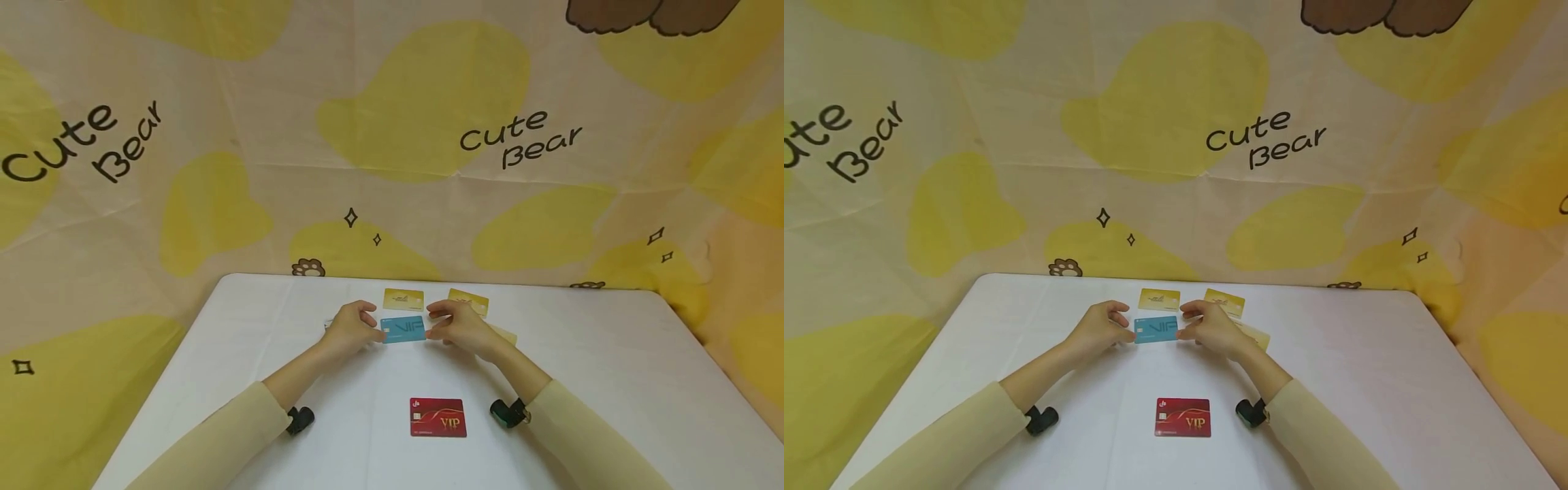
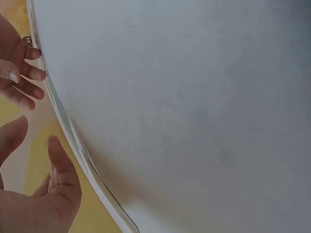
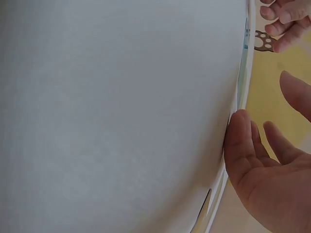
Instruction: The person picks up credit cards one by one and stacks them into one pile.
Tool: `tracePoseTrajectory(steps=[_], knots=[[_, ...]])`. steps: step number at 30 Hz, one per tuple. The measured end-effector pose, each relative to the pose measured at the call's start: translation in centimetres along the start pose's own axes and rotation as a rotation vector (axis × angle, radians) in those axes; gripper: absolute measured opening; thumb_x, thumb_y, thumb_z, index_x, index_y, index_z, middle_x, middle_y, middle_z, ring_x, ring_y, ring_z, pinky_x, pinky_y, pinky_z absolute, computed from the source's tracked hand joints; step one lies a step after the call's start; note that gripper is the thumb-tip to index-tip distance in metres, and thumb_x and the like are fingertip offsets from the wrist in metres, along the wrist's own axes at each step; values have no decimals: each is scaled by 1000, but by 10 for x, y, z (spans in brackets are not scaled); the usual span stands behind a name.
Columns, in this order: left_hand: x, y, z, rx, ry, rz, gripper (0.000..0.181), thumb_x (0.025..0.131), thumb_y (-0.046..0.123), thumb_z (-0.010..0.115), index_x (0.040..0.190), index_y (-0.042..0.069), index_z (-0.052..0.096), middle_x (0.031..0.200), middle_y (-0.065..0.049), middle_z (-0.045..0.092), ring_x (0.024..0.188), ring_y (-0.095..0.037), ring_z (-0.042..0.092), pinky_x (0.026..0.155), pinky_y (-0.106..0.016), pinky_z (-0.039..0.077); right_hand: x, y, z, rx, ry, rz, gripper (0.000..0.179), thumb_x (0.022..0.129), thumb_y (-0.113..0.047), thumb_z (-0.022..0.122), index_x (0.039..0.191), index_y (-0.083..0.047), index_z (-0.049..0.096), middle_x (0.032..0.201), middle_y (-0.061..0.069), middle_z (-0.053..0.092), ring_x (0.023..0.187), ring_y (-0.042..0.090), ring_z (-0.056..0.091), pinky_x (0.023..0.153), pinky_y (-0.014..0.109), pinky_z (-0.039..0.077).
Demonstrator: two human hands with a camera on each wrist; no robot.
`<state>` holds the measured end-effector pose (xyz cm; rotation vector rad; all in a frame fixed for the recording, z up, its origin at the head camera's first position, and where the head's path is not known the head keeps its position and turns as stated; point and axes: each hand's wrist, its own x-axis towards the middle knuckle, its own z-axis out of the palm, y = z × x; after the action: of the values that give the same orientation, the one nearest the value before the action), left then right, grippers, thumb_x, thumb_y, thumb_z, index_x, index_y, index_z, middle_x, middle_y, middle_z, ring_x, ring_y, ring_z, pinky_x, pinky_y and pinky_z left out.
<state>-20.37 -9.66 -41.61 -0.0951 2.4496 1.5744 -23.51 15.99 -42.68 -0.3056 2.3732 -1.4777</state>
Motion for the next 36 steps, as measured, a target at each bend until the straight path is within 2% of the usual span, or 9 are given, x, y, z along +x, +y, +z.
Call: tracePoseTrajectory(steps=[10,17,28,36], knots=[[2,-1,5,-9,-66,13,64,78,-6,82,136,-11,56,87,-8,62,69,-15,60,63,-24,48,9,2,3,-70,-27,18,55,86,-11,85,134,1,64,124,12,68,91,20,61,70,30,53],[5,-2,7,47,-57,15,60,75,-8,82,130,-11,60,79,-6,62,67,-15,54,60,-25,45,15,4,5,-130,-24,9,52,85,-12,87,130,1,67,116,10,68,92,21,59,70,28,52],[14,-3,10,132,-44,12,58,75,-7,84,128,-9,64,75,-7,63,64,-15,54,59,-25,44,18,-1,6,-222,-48,-13,55,83,-12,89,131,3,66,111,9,66,95,21,55,81,28,46],[16,-2,10,150,-53,15,56,75,-9,82,127,-10,64,73,-8,62,62,-16,53,57,-25,43,22,-1,6,-247,-49,-31,48,82,-8,89,125,3,69,105,8,65,93,20,54,81,29,45]])
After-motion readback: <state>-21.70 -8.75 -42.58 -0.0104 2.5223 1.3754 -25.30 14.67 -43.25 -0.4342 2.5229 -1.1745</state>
